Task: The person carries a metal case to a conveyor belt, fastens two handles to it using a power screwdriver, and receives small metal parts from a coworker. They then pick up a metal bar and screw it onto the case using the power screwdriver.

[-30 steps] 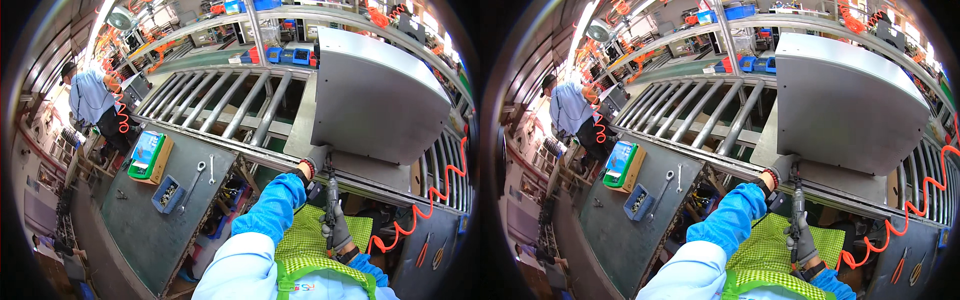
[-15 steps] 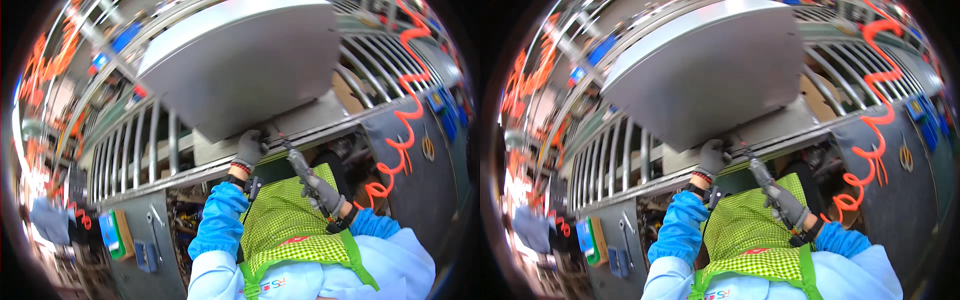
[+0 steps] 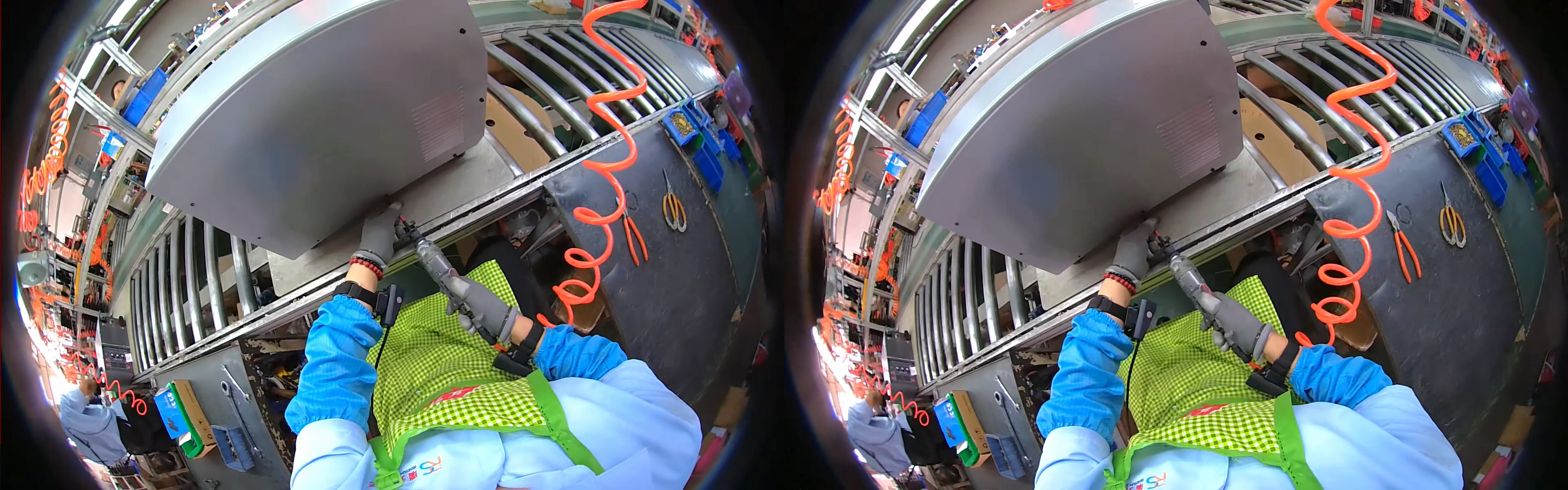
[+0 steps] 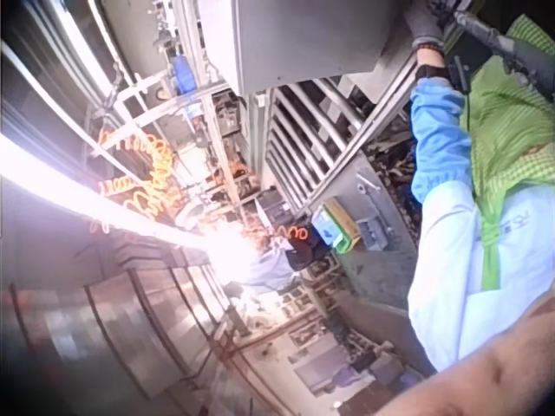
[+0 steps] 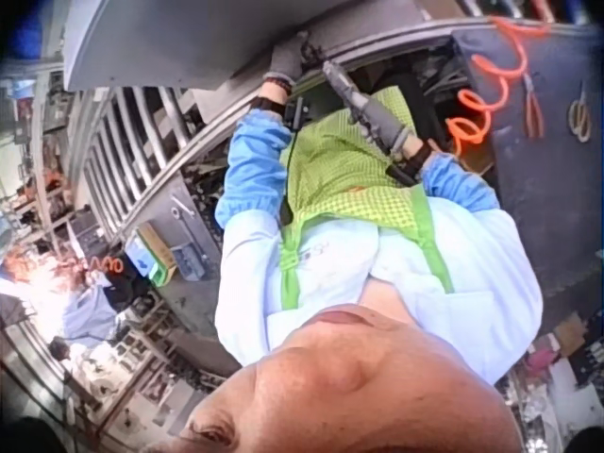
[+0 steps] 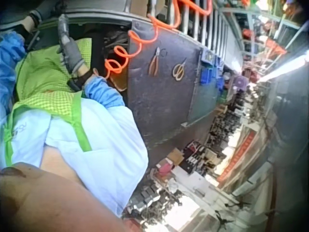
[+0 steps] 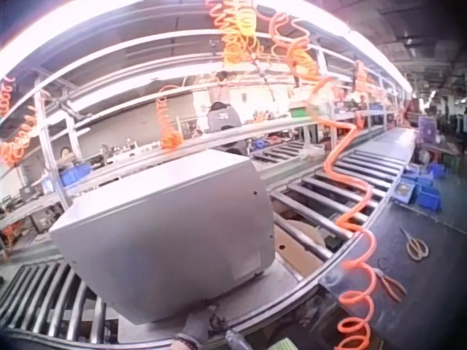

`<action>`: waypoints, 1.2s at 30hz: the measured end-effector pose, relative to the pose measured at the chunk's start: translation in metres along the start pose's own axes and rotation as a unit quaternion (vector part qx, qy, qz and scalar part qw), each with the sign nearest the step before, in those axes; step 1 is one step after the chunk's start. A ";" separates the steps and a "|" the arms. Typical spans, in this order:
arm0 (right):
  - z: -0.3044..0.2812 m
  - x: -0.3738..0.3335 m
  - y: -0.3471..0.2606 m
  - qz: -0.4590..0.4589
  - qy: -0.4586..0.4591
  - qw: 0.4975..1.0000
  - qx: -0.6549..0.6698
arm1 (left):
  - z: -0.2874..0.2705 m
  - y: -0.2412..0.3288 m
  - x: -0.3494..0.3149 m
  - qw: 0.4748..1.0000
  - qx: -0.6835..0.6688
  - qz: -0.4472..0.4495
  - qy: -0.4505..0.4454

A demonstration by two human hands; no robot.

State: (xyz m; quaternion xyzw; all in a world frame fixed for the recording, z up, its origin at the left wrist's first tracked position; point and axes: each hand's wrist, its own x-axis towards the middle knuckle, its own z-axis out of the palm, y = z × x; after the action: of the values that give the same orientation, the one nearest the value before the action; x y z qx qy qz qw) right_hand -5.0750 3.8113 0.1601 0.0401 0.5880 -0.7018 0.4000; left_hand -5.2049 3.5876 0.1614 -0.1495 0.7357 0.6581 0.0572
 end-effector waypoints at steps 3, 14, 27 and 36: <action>0.000 0.000 -0.001 0.003 -0.005 1.000 0.008 | 0.000 0.004 0.000 0.997 0.080 0.024 0.003; 0.003 0.000 -0.010 0.002 0.022 1.000 0.013 | -0.001 0.006 0.001 0.999 0.023 -0.025 -0.003; 0.012 0.003 -0.002 0.044 -0.034 0.991 0.122 | -0.017 -0.027 0.023 0.962 -0.269 -0.007 -0.040; 0.011 -0.004 -0.004 0.018 -0.058 0.991 0.123 | -0.027 -0.038 0.039 0.992 -0.119 -0.012 -0.028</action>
State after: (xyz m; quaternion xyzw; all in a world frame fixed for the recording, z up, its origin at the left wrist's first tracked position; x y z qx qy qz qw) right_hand -5.0699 3.8043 0.1684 0.0585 0.4722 -0.7627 0.4382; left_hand -5.2277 3.5521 0.1173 -0.1455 0.6481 0.7444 0.0680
